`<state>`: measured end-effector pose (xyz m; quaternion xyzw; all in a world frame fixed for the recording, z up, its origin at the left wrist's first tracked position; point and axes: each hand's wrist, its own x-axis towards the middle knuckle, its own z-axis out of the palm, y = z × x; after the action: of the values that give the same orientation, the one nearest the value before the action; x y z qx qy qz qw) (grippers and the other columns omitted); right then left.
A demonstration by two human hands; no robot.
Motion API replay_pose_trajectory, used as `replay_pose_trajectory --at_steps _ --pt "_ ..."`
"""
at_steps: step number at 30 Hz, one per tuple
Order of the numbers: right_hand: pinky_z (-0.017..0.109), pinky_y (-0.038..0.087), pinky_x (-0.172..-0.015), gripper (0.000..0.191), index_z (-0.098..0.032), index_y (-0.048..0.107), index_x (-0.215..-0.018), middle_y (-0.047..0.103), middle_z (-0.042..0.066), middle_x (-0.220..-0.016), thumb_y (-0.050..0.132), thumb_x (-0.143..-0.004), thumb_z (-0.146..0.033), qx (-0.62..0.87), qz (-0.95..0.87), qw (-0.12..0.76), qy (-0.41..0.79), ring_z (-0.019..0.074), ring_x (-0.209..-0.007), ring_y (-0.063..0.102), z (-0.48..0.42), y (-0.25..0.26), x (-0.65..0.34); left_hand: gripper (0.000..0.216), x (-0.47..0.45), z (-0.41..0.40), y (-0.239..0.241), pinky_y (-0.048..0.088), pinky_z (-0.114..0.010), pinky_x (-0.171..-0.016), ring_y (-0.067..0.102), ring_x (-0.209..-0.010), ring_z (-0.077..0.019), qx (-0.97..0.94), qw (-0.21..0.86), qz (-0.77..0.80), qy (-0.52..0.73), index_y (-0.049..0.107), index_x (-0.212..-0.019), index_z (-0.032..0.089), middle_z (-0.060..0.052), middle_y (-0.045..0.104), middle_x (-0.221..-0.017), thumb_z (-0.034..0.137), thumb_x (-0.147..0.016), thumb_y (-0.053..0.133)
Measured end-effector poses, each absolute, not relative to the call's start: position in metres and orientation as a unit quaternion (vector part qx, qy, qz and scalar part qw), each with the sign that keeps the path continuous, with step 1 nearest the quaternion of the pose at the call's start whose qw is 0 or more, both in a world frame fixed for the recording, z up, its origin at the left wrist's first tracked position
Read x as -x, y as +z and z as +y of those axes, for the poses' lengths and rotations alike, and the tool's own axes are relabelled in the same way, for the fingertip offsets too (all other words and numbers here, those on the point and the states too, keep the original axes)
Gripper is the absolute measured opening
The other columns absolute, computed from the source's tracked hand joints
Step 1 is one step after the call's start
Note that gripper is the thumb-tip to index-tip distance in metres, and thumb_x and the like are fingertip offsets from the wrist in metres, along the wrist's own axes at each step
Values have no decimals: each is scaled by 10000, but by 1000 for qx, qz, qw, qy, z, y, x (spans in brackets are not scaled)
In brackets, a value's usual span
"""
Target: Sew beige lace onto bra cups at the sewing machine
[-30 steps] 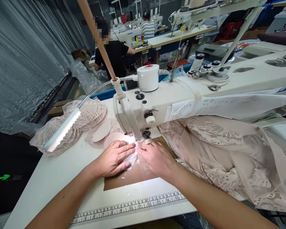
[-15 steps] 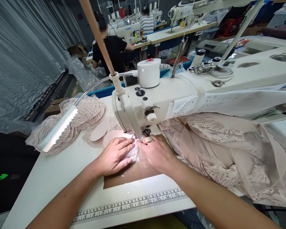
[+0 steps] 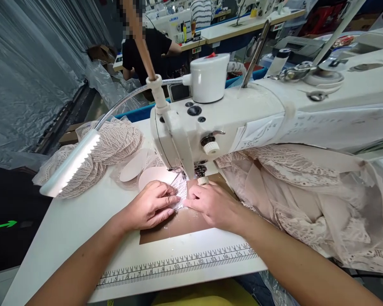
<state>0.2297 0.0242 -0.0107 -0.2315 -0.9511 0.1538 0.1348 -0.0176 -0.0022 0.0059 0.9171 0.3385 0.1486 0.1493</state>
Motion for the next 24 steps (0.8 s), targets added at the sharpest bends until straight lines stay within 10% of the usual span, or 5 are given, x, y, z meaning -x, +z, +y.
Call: replay_pose_trajectory --at_steps 24 --pt "284 316 -662 328 -191 626 -1032 561 44 -826 397 -837 -61 233 -937 190 177 155 -734 452 21 -11 -229 375 14 -5 6 363 -397 -851 465 -864 -203 -936 120 320 90 548 -1259 259 -91 548 -962 335 -914 421"
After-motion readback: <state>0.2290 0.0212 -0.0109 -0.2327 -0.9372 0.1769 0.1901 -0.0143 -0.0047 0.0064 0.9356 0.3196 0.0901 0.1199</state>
